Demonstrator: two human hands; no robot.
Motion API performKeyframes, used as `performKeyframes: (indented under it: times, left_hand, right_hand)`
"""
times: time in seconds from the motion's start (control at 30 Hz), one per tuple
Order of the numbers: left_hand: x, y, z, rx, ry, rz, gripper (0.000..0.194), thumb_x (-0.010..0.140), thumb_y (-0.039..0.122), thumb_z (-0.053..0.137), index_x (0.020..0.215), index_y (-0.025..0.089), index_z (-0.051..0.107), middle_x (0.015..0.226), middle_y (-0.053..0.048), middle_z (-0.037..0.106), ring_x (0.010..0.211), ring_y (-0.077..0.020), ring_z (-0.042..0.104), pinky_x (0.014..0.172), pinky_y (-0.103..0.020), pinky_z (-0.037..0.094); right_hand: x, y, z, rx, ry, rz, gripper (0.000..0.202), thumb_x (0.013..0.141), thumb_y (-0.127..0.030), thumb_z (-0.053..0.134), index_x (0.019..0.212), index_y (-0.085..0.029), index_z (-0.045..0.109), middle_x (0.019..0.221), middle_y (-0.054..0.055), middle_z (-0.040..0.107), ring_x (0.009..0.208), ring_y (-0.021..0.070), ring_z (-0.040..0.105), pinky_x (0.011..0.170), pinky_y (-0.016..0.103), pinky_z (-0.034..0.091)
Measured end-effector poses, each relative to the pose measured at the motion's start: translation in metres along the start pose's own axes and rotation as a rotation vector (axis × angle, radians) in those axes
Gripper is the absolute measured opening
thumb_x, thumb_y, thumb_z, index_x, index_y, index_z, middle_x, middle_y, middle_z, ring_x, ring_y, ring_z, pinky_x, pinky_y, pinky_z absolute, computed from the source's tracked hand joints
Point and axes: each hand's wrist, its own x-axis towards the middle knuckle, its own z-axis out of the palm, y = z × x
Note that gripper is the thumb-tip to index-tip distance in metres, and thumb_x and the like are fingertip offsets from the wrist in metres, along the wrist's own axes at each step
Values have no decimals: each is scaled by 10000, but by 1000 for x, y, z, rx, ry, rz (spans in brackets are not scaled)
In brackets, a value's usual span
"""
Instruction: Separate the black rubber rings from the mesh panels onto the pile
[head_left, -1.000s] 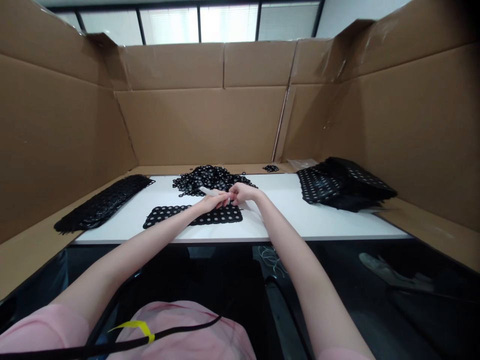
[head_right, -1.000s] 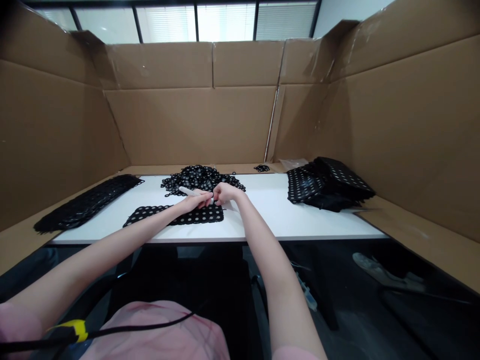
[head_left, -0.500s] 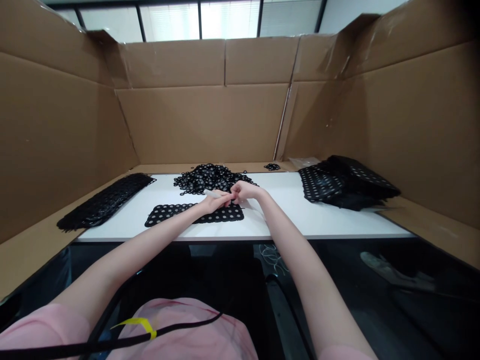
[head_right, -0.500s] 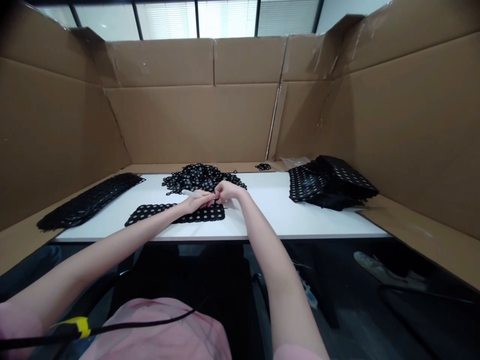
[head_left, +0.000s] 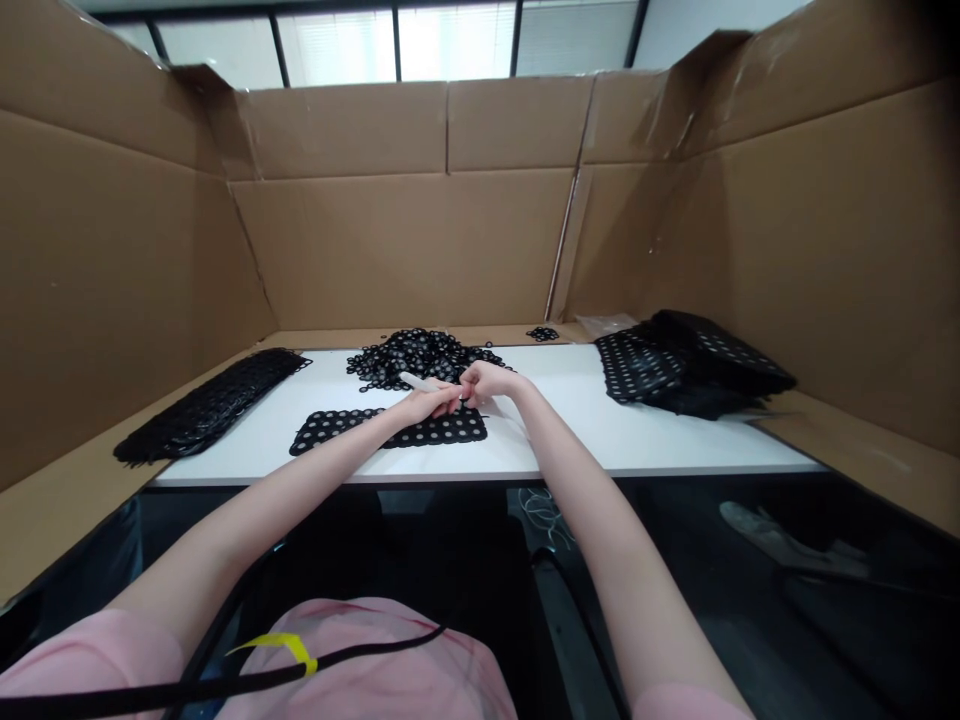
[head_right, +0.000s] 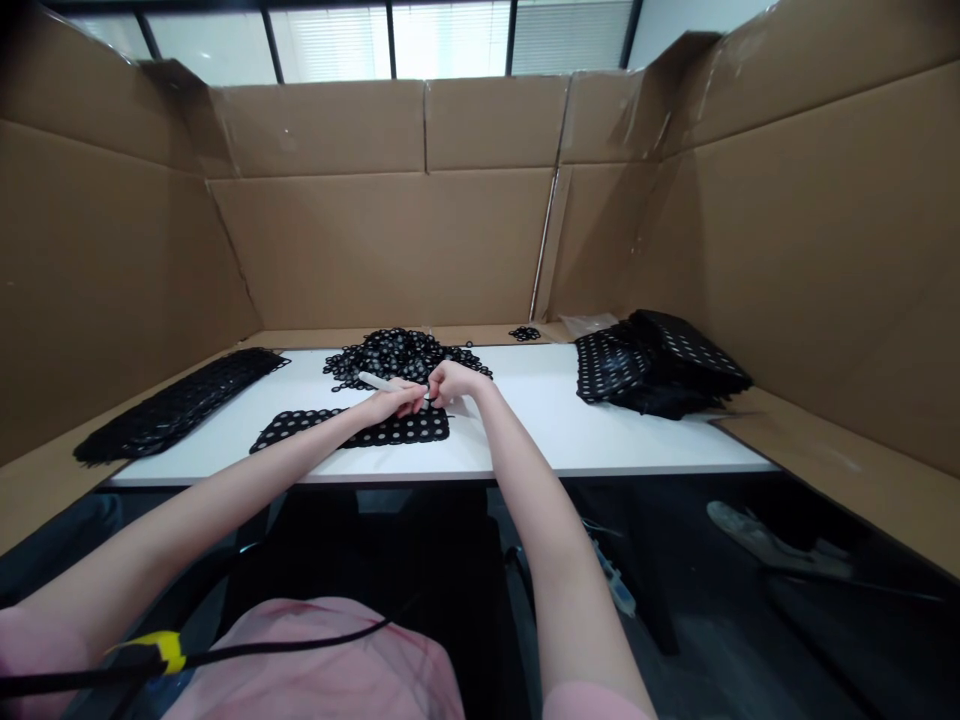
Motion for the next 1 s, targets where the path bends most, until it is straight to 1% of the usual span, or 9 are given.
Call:
performKeyframes:
  times: [0.13,0.23,0.43,0.6,0.67,0.77,0.83,1.0]
  left_hand:
    - [-1,2,1,-119,36,-25,452,850,493,472,594,130,555,438,20,449,400,-65,370,453,-232,251]
    - [-2,5,2,-139,52,-45,452,845,502,484,613,124,566,423,24,435,393,-64,366,431,-225,216]
    - [-2,4,0,-99,49,-19,473,856,520,473,635,118,585,427,23,458,400,-60,376,443,-211,264]
    - [-3,3,-1,-81,110,-5,469,878,500,454,640,121,594,431,22,458,404,-64,385,444,-212,270]
    - [-3,3,-1,-73,110,-9,463,880,496,455,648,123,599,426,22,455,407,-66,385,445,-212,267]
    - [-4,3,-2,-51,96,-10,463,879,495,460,645,123,603,421,24,452,409,-65,381,452,-212,274]
    - [-4,3,-2,-31,102,-2,469,882,499,450,649,124,608,424,25,456,413,-66,384,462,-212,288]
    - [-4,3,0,73,97,33,473,893,493,431,644,133,610,446,24,480,458,-78,433,517,-212,337]
  right_hand:
    - [-2,0,-1,16,-2,29,157,440,-139,678,566,-153,586,530,-52,557,540,87,484,526,213,378]
    - [-3,0,-1,14,-2,36,157,448,-152,674,570,-155,574,539,-54,552,545,83,473,529,214,367]
    - [-8,-2,-2,-4,-42,-33,198,489,-229,680,636,-163,566,616,-43,561,609,94,484,585,221,372]
    - [-13,-9,-3,-125,-109,-41,350,494,-341,742,762,-177,589,679,-37,540,642,112,465,594,238,355]
    - [-14,-11,-4,-177,-132,-28,342,505,-365,748,734,-178,576,645,-43,507,627,111,440,582,244,336]
    - [-15,-12,-3,-201,-146,-8,311,524,-357,747,664,-179,534,590,-52,471,595,103,414,559,245,318]
    - [-14,-10,-3,-179,-129,-21,306,533,-350,749,659,-178,530,594,-50,490,587,98,422,555,240,326]
    - [-11,-6,-3,-87,-16,-43,238,566,-298,735,696,-166,586,670,-16,606,652,116,524,607,230,393]
